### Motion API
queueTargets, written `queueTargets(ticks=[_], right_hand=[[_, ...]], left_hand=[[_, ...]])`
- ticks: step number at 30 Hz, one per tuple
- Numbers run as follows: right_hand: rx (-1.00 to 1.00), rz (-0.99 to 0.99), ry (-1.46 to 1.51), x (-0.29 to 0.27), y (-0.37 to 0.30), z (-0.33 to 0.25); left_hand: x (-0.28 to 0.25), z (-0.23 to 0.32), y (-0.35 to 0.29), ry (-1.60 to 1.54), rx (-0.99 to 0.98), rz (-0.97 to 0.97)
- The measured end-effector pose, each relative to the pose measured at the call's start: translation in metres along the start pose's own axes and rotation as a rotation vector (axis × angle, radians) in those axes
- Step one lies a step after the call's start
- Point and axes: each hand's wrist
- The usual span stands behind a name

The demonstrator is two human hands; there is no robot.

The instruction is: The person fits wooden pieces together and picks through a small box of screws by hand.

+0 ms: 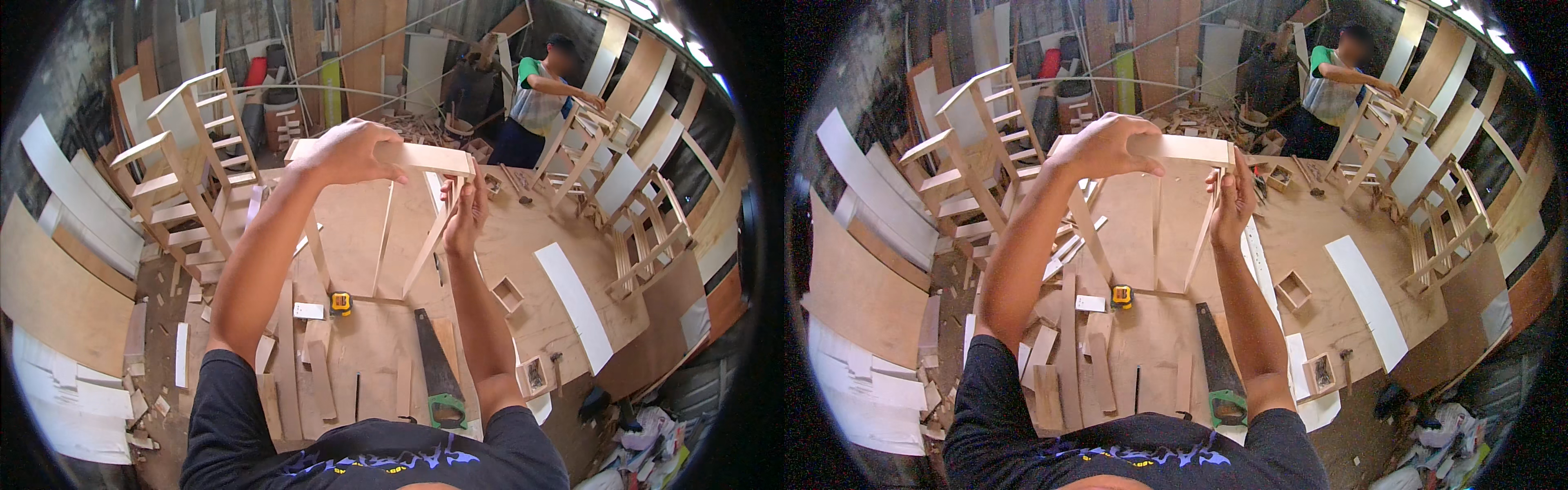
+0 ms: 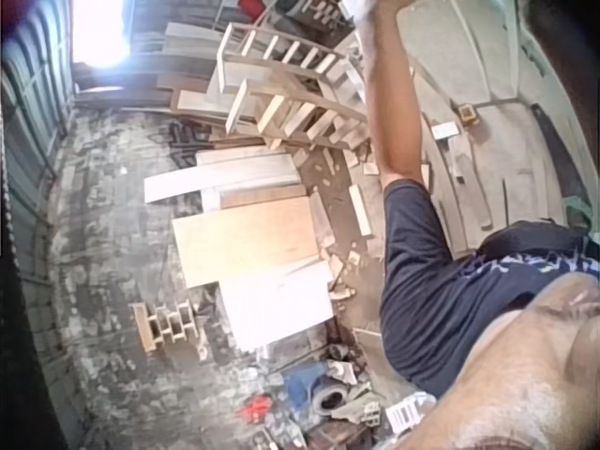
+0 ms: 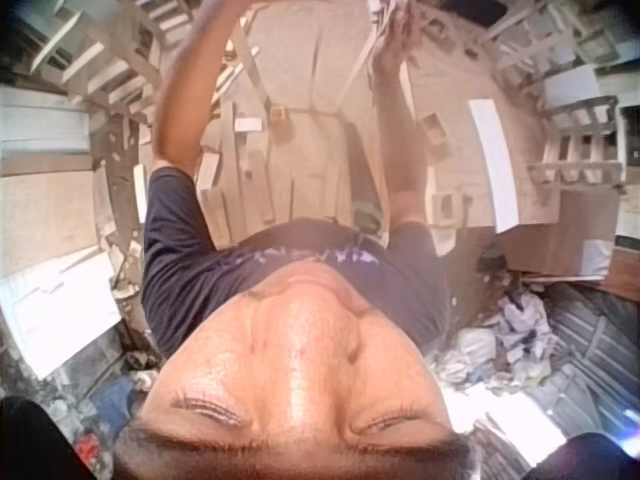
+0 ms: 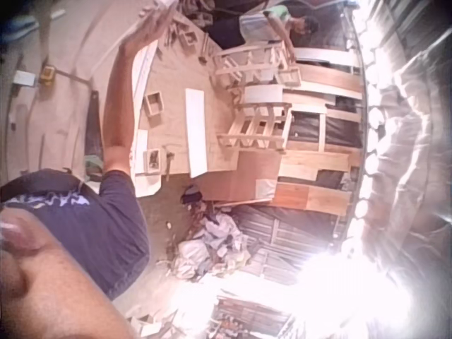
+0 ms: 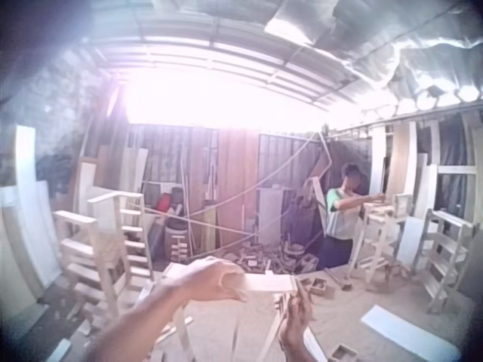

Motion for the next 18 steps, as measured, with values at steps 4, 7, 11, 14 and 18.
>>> queueTargets(ticks=[4,7,11,14,18], right_hand=[[-0.118,-0.036,-0.07,0.017,0.006,-0.023],[-0.183,-0.018,-0.034,0.029,0.018,-0.052],[-0.267,-0.047,-0.051,0.05,0.022,-0.089],[-0.281,-0.063,-0.042,0.064,0.022,-0.12],[-0.194,-0.07,-0.029,0.072,0.011,-0.16]], left_hand=[[-0.027,0.016,-0.004,-0.008,0.067,0.015],[-0.055,0.044,-0.005,0.043,0.106,0.09],[-0.088,0.074,-0.014,0.093,0.126,0.163],[-0.112,0.105,-0.028,0.145,0.133,0.196],[-0.128,0.139,-0.05,0.11,0.054,0.13]])
Point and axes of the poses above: each hand's wrist, its own y-axis towards the middle knuckle, its own x-axis out of the palm, z = x × y, and after that the axes turned 12 degrees about y, right-handed
